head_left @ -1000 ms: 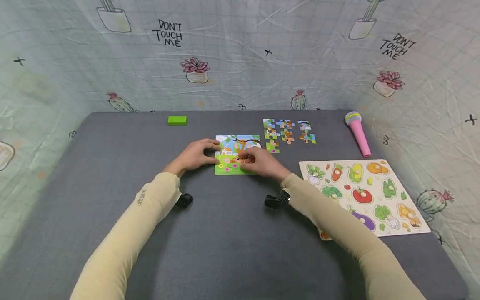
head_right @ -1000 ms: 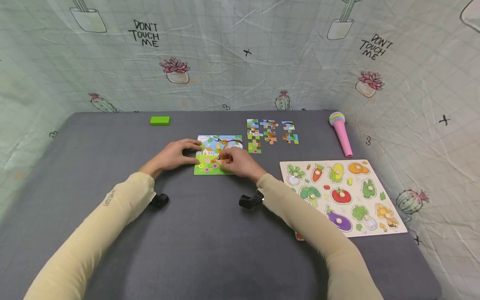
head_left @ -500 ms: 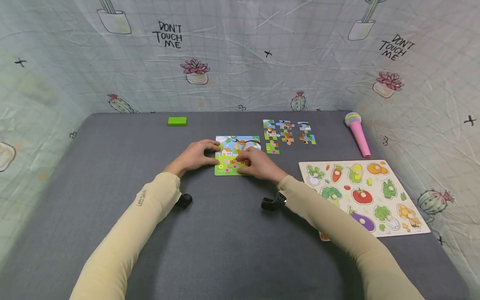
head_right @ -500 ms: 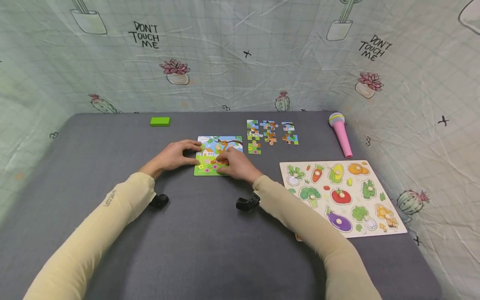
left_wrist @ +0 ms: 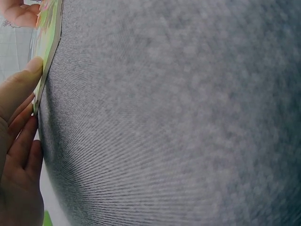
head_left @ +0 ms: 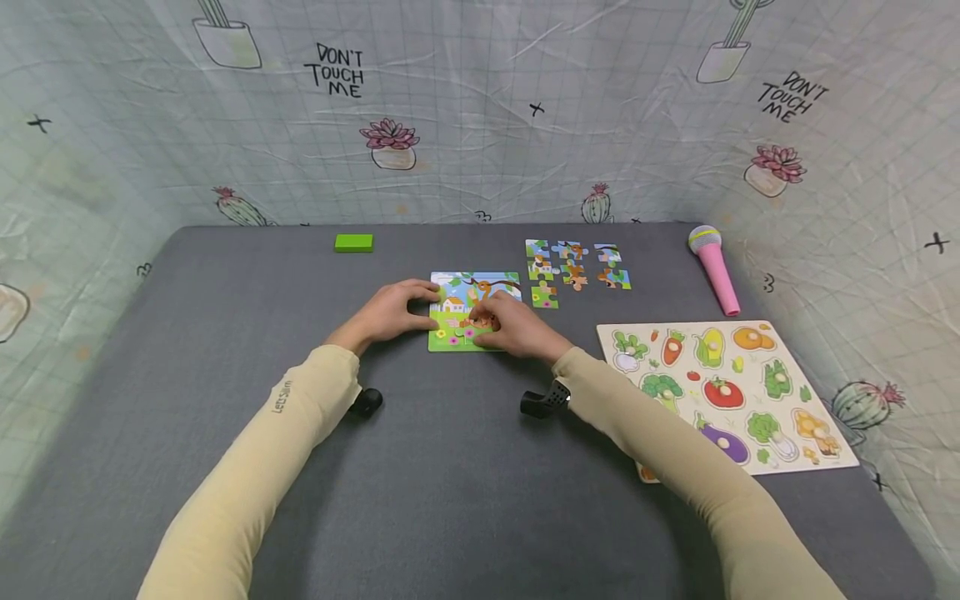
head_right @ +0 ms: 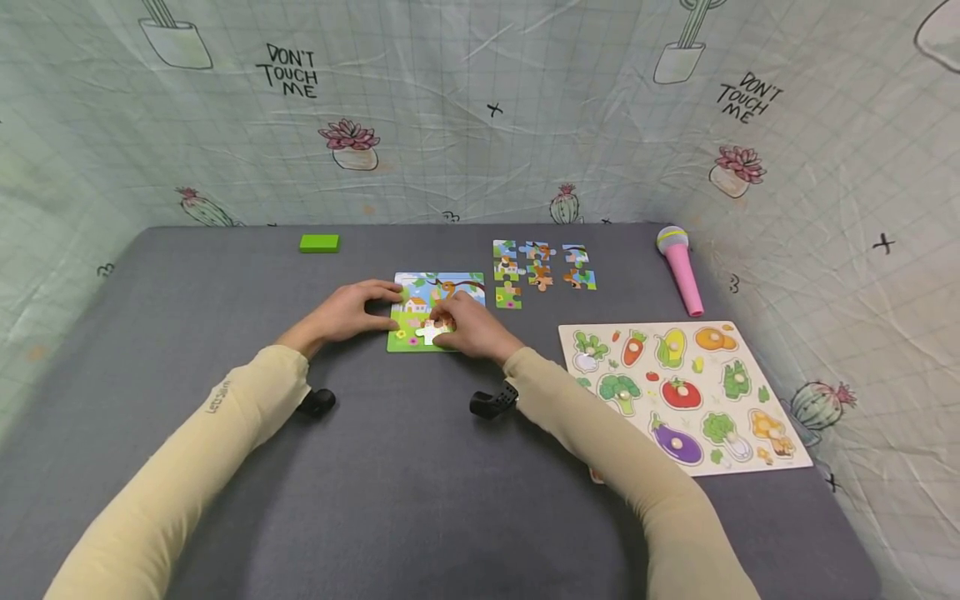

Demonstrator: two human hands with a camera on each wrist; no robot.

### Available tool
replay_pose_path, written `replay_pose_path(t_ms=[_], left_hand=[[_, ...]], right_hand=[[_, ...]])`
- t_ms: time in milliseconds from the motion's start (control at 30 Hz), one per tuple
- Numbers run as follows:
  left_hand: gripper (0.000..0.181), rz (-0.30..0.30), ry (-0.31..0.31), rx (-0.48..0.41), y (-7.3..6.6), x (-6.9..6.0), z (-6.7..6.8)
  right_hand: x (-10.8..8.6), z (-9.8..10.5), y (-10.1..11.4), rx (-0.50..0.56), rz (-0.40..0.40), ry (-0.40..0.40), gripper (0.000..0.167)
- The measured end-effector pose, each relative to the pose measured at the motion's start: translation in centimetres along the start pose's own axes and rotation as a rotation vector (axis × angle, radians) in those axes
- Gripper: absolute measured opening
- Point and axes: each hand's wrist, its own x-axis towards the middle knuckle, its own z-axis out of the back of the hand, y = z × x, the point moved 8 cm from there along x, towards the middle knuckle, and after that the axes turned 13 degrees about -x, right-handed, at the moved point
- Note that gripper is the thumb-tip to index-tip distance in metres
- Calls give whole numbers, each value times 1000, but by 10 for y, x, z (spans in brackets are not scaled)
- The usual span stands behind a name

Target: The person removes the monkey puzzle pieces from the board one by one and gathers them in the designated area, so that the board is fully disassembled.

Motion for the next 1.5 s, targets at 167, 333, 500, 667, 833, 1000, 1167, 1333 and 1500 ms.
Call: replay_pose_path(t_ms=[167,333,500,667,833,1000,1167,1333,1500], left_hand=[[50,1,2,-1,0,0,0],[50,-1,1,-6,1,-1,0],[50,-14,-8,-4,2,-2,1],[50,-16,-10,-7,2,-1,1],[50,-15,-6,-1,1,0,2],[50,-18,-3,2,2,1,2],[49,-12,0,-3,3,1,1],[49,-15,2,2,3,1,0],[48,-22,0,10,1,1,-2]], right_hand=[[-1,-1,-2,20,-22,-11,32],[-1,-1,-3,27,-2,-42,30],[-1,-2,-3,51,18,-59,23],[-2,-1,-5,56,21,-74,19],[-2,-1,-5,65,27,-88,15],[-3,-2,-5,92,17,-68,14],[-5,-3,-6,142,8,-18,19],[-7,-4,-9,171,37,-8,22],[-11,-3,-12,194,81,1,26]])
